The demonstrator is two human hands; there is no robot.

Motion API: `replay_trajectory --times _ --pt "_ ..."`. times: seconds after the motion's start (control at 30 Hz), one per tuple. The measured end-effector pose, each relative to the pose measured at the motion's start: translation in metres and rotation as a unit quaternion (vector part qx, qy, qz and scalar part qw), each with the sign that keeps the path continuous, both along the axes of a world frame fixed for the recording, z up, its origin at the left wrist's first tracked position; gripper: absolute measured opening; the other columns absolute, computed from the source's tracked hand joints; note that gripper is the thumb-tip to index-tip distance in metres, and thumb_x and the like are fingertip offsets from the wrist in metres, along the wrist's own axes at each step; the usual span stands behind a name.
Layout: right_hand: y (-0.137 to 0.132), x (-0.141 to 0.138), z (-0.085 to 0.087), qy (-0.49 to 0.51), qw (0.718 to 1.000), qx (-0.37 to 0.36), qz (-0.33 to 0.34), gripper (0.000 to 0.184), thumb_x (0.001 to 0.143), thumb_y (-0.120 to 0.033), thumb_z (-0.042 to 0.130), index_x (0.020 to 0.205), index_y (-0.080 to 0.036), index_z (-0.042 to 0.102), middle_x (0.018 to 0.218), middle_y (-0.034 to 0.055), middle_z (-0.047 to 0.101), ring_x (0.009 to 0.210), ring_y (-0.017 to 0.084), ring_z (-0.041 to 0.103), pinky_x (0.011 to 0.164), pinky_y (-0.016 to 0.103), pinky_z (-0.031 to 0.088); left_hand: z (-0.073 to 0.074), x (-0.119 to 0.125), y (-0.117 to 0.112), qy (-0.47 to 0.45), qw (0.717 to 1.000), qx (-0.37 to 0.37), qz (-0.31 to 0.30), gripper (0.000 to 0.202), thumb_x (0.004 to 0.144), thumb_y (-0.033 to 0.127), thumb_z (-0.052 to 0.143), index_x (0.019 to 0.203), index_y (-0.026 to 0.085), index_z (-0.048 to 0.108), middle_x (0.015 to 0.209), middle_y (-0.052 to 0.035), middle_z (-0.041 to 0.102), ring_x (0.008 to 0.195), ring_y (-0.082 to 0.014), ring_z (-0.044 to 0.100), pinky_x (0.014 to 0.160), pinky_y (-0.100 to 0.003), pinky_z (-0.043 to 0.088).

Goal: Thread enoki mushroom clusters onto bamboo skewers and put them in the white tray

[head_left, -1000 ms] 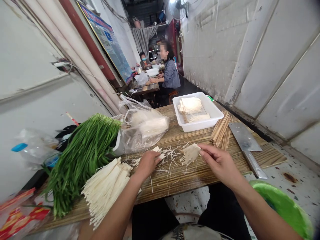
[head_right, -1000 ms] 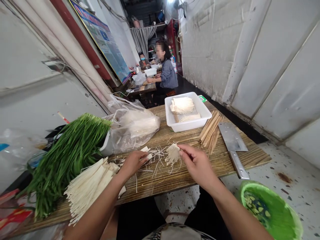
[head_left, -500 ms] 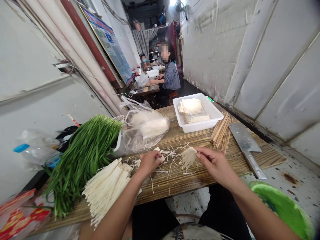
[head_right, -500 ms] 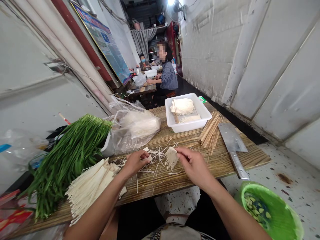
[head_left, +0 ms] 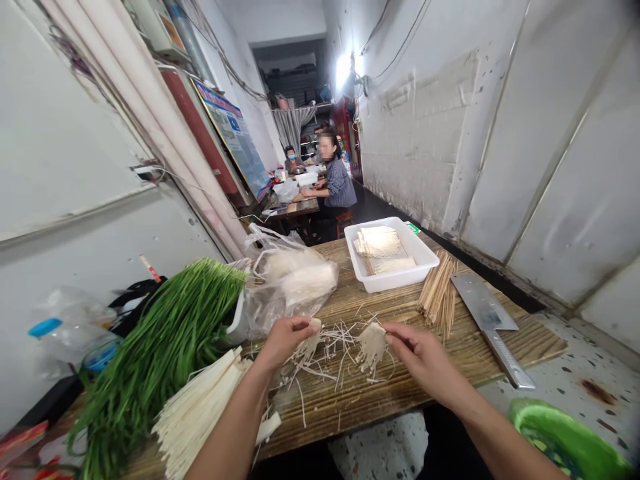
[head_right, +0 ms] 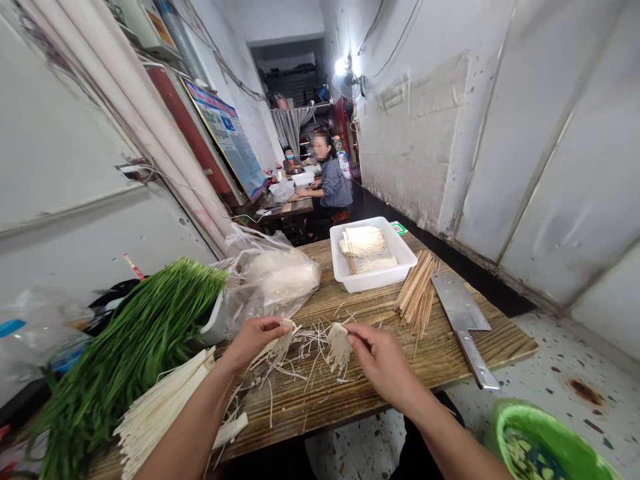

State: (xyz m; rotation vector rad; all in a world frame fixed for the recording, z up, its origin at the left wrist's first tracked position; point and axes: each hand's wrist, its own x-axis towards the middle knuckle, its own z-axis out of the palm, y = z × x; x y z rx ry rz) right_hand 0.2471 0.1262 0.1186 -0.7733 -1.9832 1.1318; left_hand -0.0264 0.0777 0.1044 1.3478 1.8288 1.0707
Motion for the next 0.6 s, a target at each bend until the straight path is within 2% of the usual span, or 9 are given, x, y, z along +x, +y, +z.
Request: replay_trajectory --times 0.1,0.23,0.43,0.6 --pt "0.001 -0.005 0.001 -0.017 1.000 0.022 -0.004 0.028 0.088 -0.025 0.047 0.107 -0.019 0.066 0.085 0.0043 0.070 0.079 0.020 0.064 0.071 0.031 0.049 0.004 0.002 0.002 -0.055 0.998 0.023 0.021 0.033 0.065 0.043 0.069 0.082 0.015 0.073 0.081 -0.0065 0.074 0.077 -0.0209 0.064 0.078 -0.033 0.045" --pt "0.004 -0.015 0.006 -0.040 0.998 0.057 0.008 0.028 0.087 -0.022 0.047 0.105 -0.022 0.068 0.088 0.0037 0.072 0.075 0.020 0.065 0.067 0.030 0.048 0.009 0.008 0.008 -0.114 0.992 0.037 0.028 0.034 0.063 0.043 0.072 0.083 0.016 0.074 0.086 -0.0061 0.074 0.086 -0.0209 0.063 0.085 -0.034 0.043" --pt "0.011 -0.027 0.012 -0.072 0.993 0.086 0.038 0.030 0.087 -0.019 0.045 0.104 -0.024 0.069 0.087 0.0028 0.072 0.076 0.019 0.065 0.068 0.029 0.046 0.019 0.015 0.012 -0.181 0.983 0.037 0.005 0.032 0.064 0.041 0.073 0.083 0.015 0.073 0.090 -0.0069 0.072 0.088 -0.0209 0.061 0.083 -0.033 0.044" --pt "0.014 -0.030 0.009 -0.082 0.992 0.089 0.040 0.031 0.087 -0.018 0.045 0.105 -0.026 0.069 0.085 0.0023 0.072 0.074 0.019 0.065 0.067 0.028 0.046 0.020 0.021 0.011 -0.264 0.964 0.043 -0.009 0.025 0.065 0.035 0.074 0.078 0.014 0.073 0.082 -0.0061 0.071 0.083 -0.0188 0.061 0.081 -0.032 0.045"
